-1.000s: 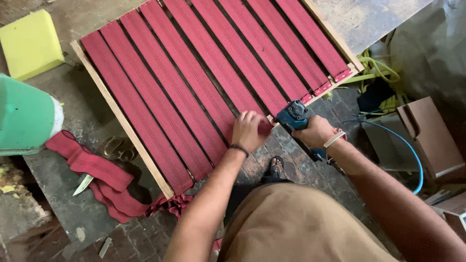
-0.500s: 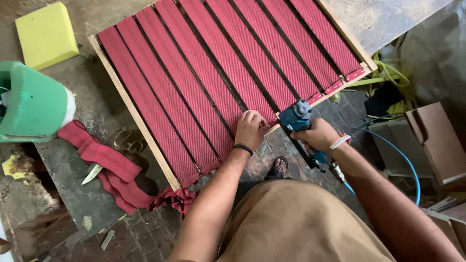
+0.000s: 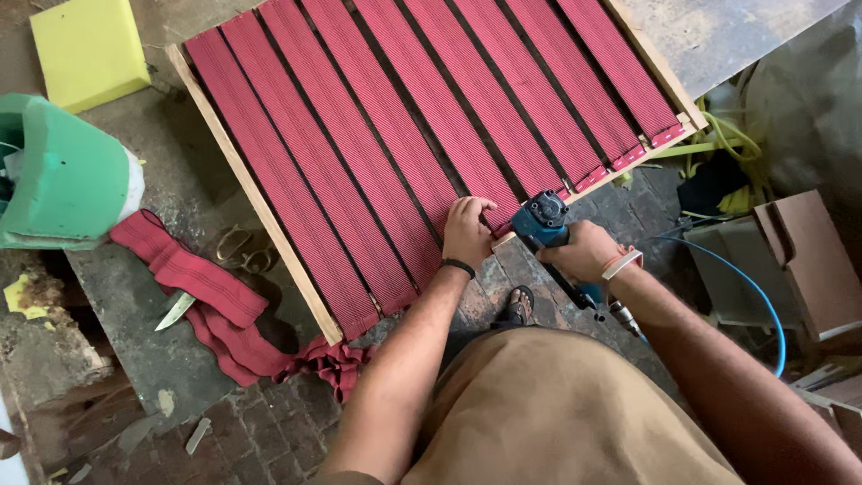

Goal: The person staples red elastic webbing strips onto a wooden frame using a pneumatic staple gun, pulling each strip taut across the frame. They trim excess webbing with scissors, hammer in loose staples, press the strips flat by hand, and weave crosswise webbing strips through the stapled ones.

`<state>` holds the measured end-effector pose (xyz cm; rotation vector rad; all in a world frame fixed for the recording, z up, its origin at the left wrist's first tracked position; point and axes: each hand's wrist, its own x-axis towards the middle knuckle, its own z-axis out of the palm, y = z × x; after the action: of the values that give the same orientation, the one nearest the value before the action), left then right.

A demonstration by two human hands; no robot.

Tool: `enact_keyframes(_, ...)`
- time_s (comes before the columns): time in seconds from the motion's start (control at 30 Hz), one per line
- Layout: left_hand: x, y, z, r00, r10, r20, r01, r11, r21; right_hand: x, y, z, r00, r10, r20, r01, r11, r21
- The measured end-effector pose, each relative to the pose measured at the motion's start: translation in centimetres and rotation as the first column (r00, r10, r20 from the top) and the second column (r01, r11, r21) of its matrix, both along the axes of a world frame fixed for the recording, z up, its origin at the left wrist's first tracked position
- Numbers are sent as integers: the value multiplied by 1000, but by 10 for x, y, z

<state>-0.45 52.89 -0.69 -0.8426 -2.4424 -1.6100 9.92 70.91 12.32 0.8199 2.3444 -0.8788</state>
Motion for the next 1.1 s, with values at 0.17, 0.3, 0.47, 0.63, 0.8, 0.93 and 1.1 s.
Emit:
enact_keyframes(0.17,0,-2,0,998,16,64,-18,1000,25,4,-13,-1,1000,17,6,-17,1000,15)
enact_keyframes(0.3,-3,-5,2,987,-12,158,-1,997,81,2,-16,-3,1000,6,24,-6,1000,7)
enact_keyframes(0.47,-4,-26,17,983,-27,181,17,998,58,-5,-20,-7,997,75,24,-75,997,7)
enact_keyframes(0.63,19,-82,41,988,-146,-59,130,967,-221,-3,-28,-12,934,299,-197,-254,941,225)
enact_keyframes(0.8,32,-92,41,974,-162,-158,84,908,-409,1,-33,-3,999,-12,-41,10,998,-64)
enact_keyframes(0.93,27,-91,29,991,-62,-119,27,962,-273,0,-39,8,1000,6,-24,-8,998,-66)
enact_keyframes(1.1,22,-94,24,1000,-7,-28,2,984,-178,5,-49,13,997,-29,-67,18,987,-161)
